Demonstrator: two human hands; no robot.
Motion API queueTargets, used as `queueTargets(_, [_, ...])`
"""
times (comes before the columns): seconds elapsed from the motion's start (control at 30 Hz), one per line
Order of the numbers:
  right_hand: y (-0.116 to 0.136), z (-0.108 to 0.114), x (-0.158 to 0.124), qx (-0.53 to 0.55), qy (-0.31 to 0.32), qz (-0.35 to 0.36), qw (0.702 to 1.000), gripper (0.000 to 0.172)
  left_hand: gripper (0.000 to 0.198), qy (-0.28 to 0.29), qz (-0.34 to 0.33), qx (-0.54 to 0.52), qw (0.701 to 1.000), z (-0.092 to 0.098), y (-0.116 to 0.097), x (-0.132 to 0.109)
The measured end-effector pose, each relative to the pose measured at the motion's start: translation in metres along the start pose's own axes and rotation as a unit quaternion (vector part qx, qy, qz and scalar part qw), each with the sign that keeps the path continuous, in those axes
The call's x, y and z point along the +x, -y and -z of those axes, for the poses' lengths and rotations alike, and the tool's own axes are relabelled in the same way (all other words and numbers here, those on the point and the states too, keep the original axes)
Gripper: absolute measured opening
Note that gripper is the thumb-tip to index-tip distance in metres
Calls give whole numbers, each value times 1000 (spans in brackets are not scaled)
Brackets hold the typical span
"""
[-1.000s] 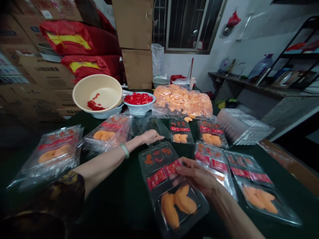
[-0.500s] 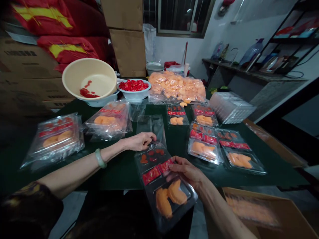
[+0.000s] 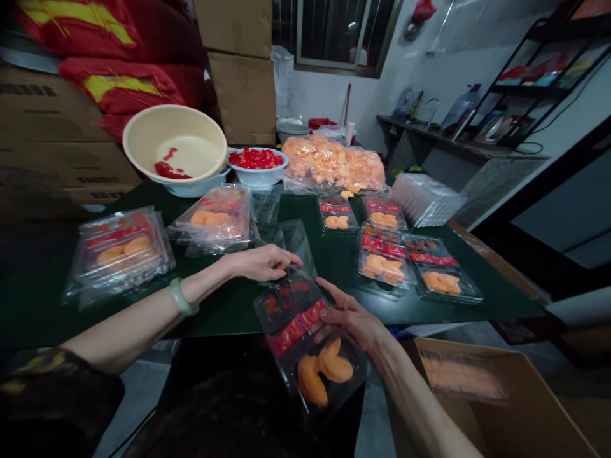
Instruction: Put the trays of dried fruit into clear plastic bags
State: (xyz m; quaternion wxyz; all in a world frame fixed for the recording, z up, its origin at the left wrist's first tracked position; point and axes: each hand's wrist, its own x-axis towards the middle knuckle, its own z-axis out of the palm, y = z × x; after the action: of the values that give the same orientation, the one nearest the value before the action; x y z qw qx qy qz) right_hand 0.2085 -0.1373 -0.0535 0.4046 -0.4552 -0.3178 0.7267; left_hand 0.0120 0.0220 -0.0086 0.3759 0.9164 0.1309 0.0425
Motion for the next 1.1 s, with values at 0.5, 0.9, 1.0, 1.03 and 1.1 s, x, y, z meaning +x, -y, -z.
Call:
queueTargets(0.5, [-30, -2, -4, 108, -73, 49, 990, 82, 25, -209, 291, 151, 921, -41, 26, -35])
queueTargets(0.9, [-52, -27, -9, 218, -203, 55, 953, 85, 26, -195, 146, 41, 969, -70, 8, -62])
queueTargets(1.0, [-57, -37, -5, 219, -243, 65, 943, 85, 27, -164, 115, 102, 974, -83, -4, -73])
queueTargets(1.03, [-56, -40, -1, 202, -264, 69, 941, 84, 28, -152, 112, 118, 975, -85, -7, -75])
queueTargets(1.1, [-49, -43, 9, 130, -309, 87, 938, 78, 28, -154, 131, 149, 968, -84, -9, -74])
